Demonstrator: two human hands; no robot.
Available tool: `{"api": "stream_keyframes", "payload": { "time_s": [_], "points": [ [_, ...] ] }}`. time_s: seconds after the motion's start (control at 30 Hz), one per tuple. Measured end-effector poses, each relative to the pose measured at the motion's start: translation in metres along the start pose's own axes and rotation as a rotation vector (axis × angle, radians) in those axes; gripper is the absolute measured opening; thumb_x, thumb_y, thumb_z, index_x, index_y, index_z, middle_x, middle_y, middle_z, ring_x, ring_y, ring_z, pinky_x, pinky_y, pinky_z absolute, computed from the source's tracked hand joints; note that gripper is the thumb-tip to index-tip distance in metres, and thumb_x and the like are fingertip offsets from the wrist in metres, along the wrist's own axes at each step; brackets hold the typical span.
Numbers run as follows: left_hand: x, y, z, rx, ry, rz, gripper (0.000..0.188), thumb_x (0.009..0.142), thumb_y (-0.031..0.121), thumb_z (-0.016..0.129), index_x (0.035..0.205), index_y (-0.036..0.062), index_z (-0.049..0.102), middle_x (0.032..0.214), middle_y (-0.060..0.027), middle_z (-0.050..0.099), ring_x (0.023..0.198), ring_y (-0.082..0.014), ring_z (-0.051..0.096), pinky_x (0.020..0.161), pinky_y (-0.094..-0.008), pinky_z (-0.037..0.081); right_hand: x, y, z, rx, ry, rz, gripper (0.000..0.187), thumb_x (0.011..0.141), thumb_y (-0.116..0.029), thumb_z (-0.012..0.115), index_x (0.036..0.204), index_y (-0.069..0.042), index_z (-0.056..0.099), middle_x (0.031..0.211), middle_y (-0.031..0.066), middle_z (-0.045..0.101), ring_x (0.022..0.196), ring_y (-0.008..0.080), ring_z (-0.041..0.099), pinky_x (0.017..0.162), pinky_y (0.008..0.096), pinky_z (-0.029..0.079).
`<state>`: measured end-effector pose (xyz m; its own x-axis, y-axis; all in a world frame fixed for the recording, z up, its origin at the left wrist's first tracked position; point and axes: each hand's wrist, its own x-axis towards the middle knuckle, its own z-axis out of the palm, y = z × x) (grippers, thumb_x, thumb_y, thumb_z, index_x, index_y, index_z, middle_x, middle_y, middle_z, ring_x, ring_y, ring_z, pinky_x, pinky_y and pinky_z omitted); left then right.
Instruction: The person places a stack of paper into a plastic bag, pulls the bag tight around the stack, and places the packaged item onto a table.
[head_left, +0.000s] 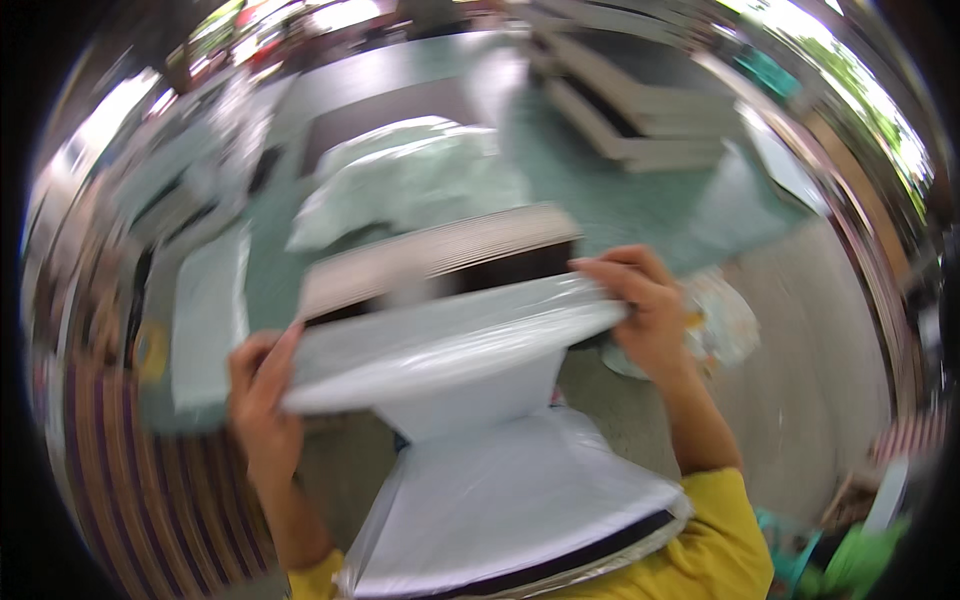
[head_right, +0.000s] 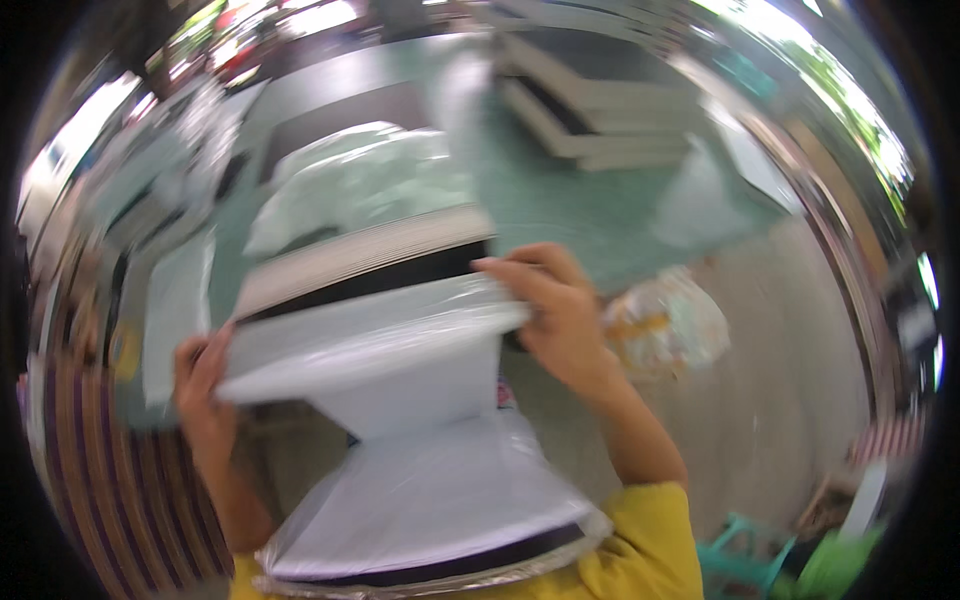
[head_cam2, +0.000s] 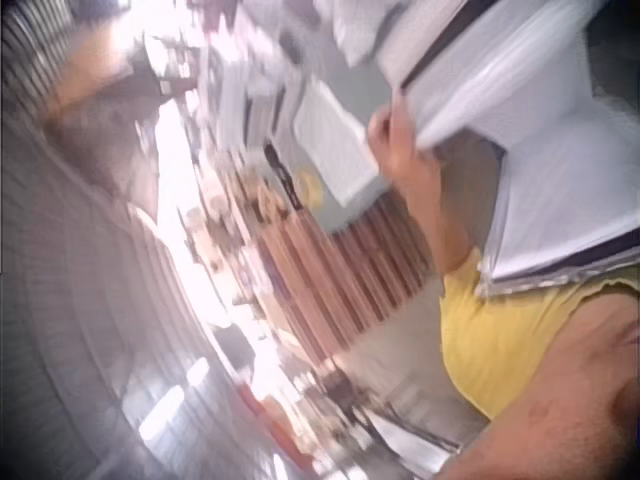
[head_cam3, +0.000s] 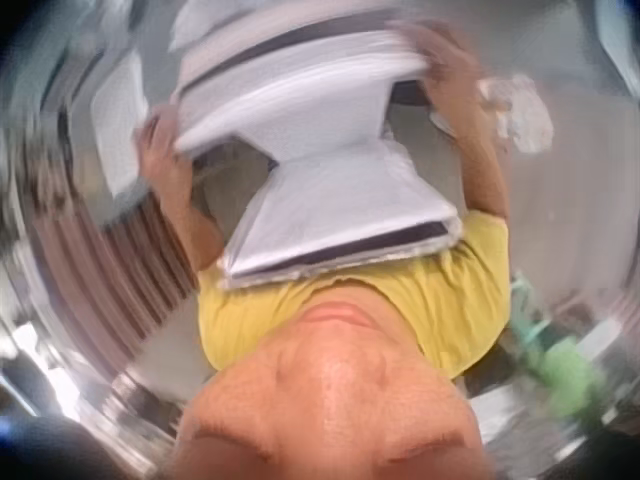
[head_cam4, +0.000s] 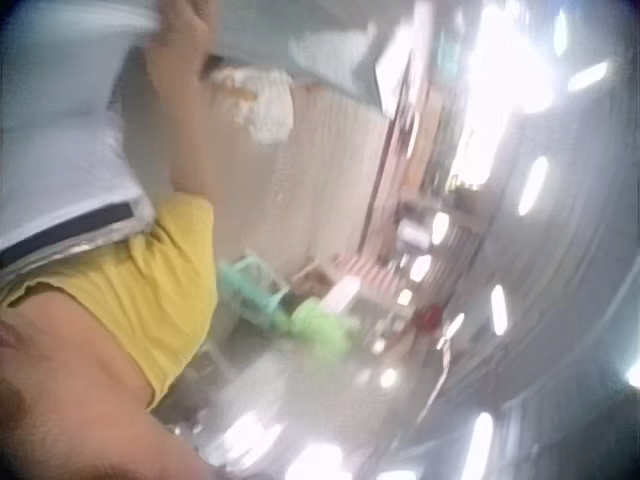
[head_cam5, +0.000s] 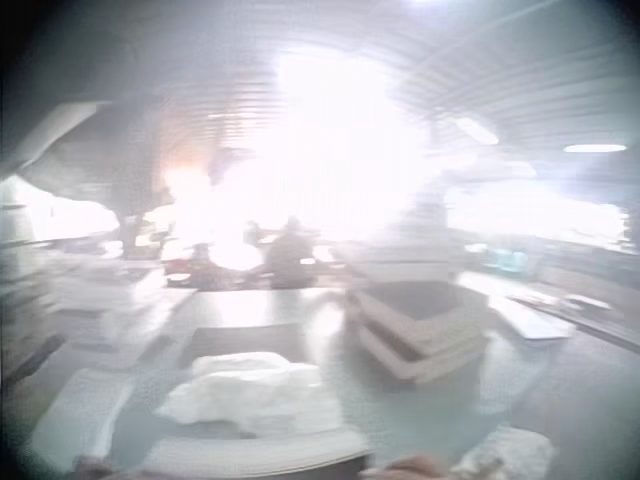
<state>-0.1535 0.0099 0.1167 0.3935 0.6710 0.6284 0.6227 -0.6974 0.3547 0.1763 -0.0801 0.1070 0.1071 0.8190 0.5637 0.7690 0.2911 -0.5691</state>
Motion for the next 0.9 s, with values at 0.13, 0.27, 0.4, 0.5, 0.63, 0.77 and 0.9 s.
{"api": "stream_keyframes", "payload": {
  "time_s": [0.13, 0.27, 0.4, 0.5, 0.63, 0.77, 0.9],
  "points": [
    [-0.022, -0.059, -0.028, -0.318, -0.137, 0.092, 0.023, 0.077, 0.021, 0.056, 0.072, -0.0014, 0.055, 0.071, -0.009, 0.053, 0.069, -0.0213, 0.052, 0.063, -0.0306, 0.041, 0.008, 0.007, -0.027, 0.443, -0.213, 0.016, 0.036, 0.053, 0.006, 0.06, 0.086, -0.007, 0.066, 0.081, 0.0066, 0.062, 0.073, 0.0157, 0.058, 0.065, 0.0271, 0.046],
    [-0.02, -0.054, 0.003, -0.43, -0.335, -0.201, 0.023, 0.082, 0.022, 0.052, 0.075, -0.0006, 0.055, 0.075, -0.0108, 0.057, 0.072, -0.0231, 0.054, 0.064, -0.0323, 0.042, -0.013, 0.044, -0.011, 1.388, -0.721, 0.259, 0.038, 0.07, -0.008, 0.066, 0.104, 0.004, 0.054, 0.088, 0.0085, 0.061, 0.077, 0.0118, 0.057, 0.068, 0.0237, 0.046],
    [-0.016, -0.024, 0.03, -0.476, -0.47, -0.327, 0.023, 0.082, 0.022, 0.051, 0.077, -0.0004, 0.054, 0.075, -0.0107, 0.056, 0.071, -0.0228, 0.053, 0.063, -0.032, 0.042, -0.096, 0.083, 0.035, 1.38, -0.63, 0.754, 0.029, 0.063, -0.001, 0.055, 0.093, -0.001, 0.052, 0.075, 0.002, 0.056, 0.063, 0.0101, 0.054, 0.054, 0.0235, 0.044],
    [-0.015, -0.024, 0.031, -0.506, -0.539, -0.361, 0.023, 0.083, 0.022, 0.05, 0.078, -0.0003, 0.054, 0.075, -0.0106, 0.055, 0.07, -0.0226, 0.052, 0.062, -0.0318, 0.042, -0.171, 0.135, 0.11, 0.985, -0.565, 1.06, 0.01, 0.063, -0.008, 0.049, 0.072, -0.006, 0.054, 0.06, -0.0003, 0.046, 0.05, 0.0092, 0.045, 0.043, 0.0241, 0.038],
    [-0.017, -0.03, 0.032, -0.509, -0.606, -0.408, 0.023, 0.084, 0.022, 0.049, 0.079, -0.0002, 0.054, 0.075, -0.0105, 0.054, 0.068, -0.0223, 0.051, 0.061, -0.0316, 0.042, -0.202, 0.131, 0.175, 0.174, -0.059, 0.995, 0.021, 0.068, -0.018, 0.047, 0.067, -0.003, 0.061, 0.069, 0.0205, 0.059, 0.065, 0.0319, 0.059, 0.061, 0.0417, 0.046],
    [-0.017, -0.031, 0.032, -0.538, -0.639, -0.44, 0.024, 0.084, 0.023, 0.048, 0.081, 0.0, 0.053, 0.074, -0.0104, 0.054, 0.067, -0.0219, 0.05, 0.06, -0.0313, 0.042, -0.199, 0.135, 0.181, -0.085, -0.194, 1.037, 0.025, 0.073, -0.023, 0.045, 0.078, -0.006, 0.062, 0.079, 0.0214, 0.06, 0.075, 0.0363, 0.059, 0.068, 0.0451, 0.046],
    [-0.018, -0.032, 0.032, -0.541, -0.675, -0.464, 0.024, 0.085, 0.023, 0.047, 0.082, 0.0001, 0.053, 0.074, -0.0102, 0.053, 0.065, -0.0216, 0.049, 0.059, -0.0311, 0.041, -0.205, 0.129, 0.166, -0.125, -0.26, 0.885, 0.02, 0.076, -0.023, 0.044, 0.081, -0.009, 0.058, 0.071, 0.0175, 0.059, 0.069, 0.0355, 0.058, 0.062, 0.0458, 0.044]
  ]
}}
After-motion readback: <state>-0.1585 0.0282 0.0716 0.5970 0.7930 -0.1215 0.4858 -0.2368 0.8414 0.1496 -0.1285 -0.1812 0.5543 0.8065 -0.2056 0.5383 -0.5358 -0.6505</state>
